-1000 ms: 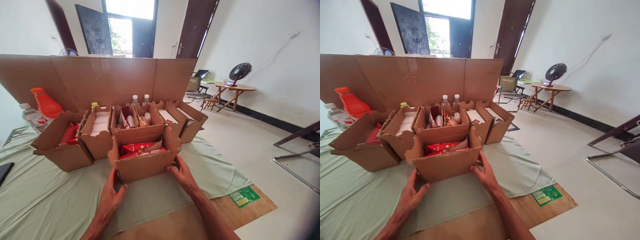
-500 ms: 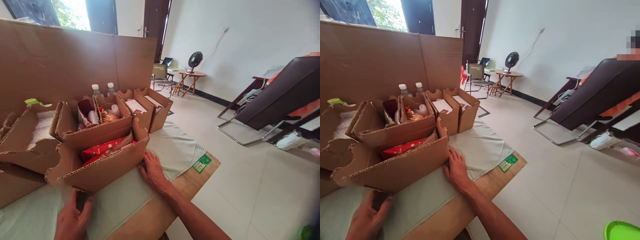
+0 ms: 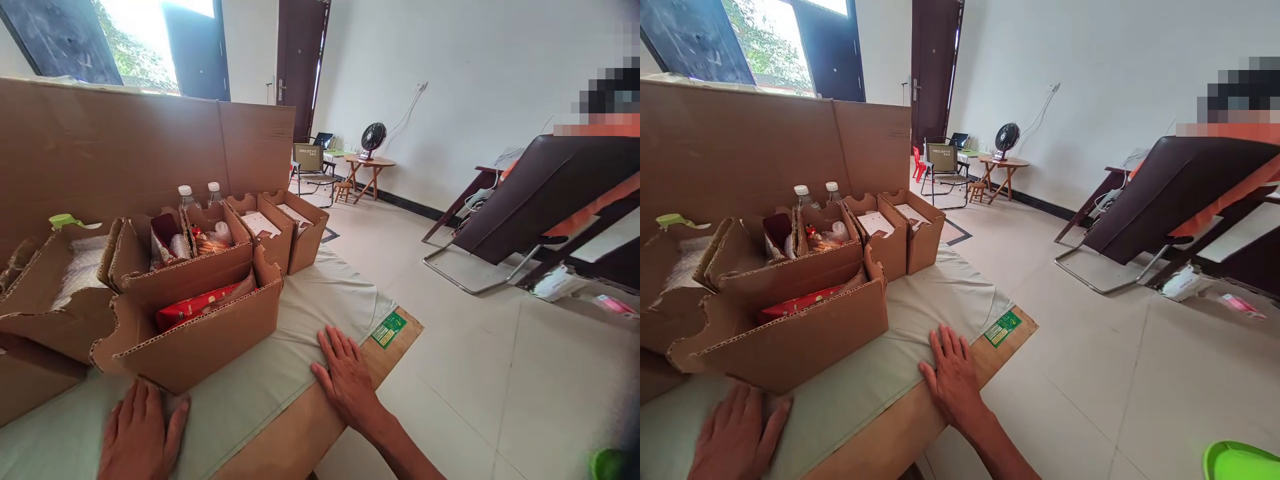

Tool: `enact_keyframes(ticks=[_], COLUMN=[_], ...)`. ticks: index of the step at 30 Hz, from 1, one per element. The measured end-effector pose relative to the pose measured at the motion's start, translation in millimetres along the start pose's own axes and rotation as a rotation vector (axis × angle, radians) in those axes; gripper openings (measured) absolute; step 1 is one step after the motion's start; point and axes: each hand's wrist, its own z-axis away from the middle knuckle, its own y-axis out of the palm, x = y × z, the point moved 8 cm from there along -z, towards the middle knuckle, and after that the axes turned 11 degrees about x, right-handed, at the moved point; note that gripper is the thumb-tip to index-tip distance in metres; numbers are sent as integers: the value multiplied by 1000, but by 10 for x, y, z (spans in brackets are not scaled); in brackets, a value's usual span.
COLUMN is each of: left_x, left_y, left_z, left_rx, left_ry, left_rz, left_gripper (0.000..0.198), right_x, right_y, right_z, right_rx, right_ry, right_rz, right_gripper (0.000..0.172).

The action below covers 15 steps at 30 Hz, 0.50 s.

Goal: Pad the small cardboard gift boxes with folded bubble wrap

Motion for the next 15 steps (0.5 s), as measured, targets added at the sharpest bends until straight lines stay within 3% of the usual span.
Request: enact_keyframes(ticks=[5,9,12,15], left_x=[-103,-179,-291,-412], left_y=[50,18,-41,-125], left_z=[198,420,656,904], left_rx=[-33,-48,-82,-115], left_ry=[49,93,161,258], left_rz=[-176,-254,-285,-275], left_gripper=[80,73,62,60], right_x=[-118,-16,247,534], right_y=[80,-37,-190,-270], right_z=[209,324,423,477], right_rx=[-211,-344,-409,-392], right_ry=[-46,-135,-363,-619], right_rz=[65,23,-49,-77], right_gripper=[57,47,34,29])
